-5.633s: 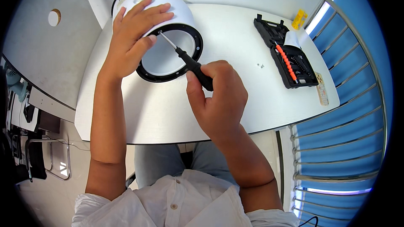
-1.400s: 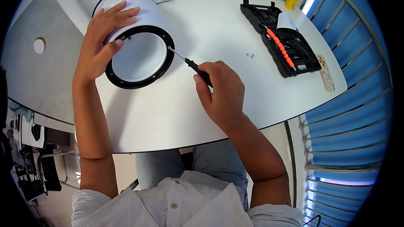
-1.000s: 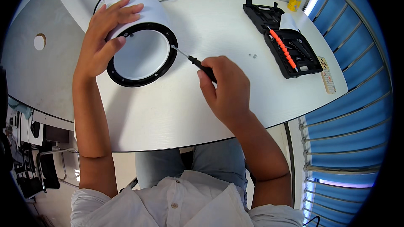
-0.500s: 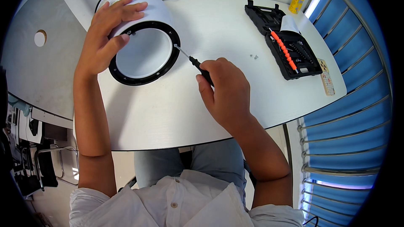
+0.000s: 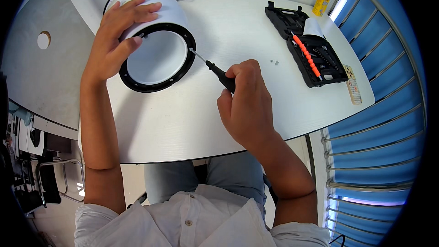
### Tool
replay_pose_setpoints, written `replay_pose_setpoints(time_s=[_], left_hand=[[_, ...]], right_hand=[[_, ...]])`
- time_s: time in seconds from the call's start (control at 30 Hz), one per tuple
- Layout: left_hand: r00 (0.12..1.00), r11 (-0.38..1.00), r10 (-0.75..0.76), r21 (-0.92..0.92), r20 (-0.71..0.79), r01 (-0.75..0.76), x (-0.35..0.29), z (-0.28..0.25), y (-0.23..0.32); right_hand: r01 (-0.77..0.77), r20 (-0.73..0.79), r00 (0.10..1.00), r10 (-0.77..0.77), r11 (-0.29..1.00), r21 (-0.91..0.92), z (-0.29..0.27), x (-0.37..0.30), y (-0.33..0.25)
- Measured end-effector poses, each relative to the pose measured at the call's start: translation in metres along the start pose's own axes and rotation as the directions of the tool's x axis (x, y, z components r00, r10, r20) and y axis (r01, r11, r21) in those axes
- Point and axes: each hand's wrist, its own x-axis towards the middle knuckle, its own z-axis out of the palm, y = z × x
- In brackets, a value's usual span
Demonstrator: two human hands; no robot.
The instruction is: The person uses a screwdriver to remove screws from the black ring around the base of a white cylindrical appliance. After removing the screws, the person detaches the ring and sets it aside, revealing the internal components.
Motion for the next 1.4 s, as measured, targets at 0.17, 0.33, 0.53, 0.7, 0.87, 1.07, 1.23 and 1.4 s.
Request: replay_pose_setpoints(time_s=[0.17,0.33,0.53,0.7,0.87,1.07,1.23,1.4], left_hand=[[1.0,1.0,-0.013,-0.011,0.002,0.013,0.0,0.0,0.001],[1.0,0.999,-0.027,-0.032,0.014,0.027,0.002,0.0,0.002],[0.999,0.998,-0.05,-0.047,0.017,0.051,0.002,-0.001,0.004],[0.999,0.998,-0.048,-0.044,0.019,0.049,0.001,-0.001,0.003],[0.999,0.999,-0.036,-0.036,0.016,0.037,0.0,-0.002,0.005],[0.998,0.998,-0.056,-0.033,0.018,0.056,0.001,-0.003,0.007],[0.998,0.998,-0.053,-0.035,0.015,0.053,0.001,-0.002,0.005],[0.999,0.999,-0.036,-0.03,0.014,0.036,0.0,-0.002,0.004]], right_hand=[[0.059,-0.044,0.997,-0.061,0.997,-0.048,0.0,-0.002,0.0],[0.044,-0.048,0.997,-0.053,0.985,-0.169,0.0,-0.001,0.002],[0.004,-0.061,0.998,-0.013,0.99,-0.144,0.001,0.003,0.001],[0.044,-0.061,0.997,-0.054,0.985,-0.166,0.007,0.0,0.006],[-0.286,0.046,0.958,0.283,0.956,0.058,-0.003,0.007,-0.004],[-0.394,0.183,0.911,0.371,0.912,0.114,-0.009,0.01,-0.001],[-0.007,-0.014,1.0,0.005,0.985,-0.17,0.003,0.003,0.016],[0.136,-0.094,0.98,-0.177,0.932,-0.335,0.01,0.003,0.018]])
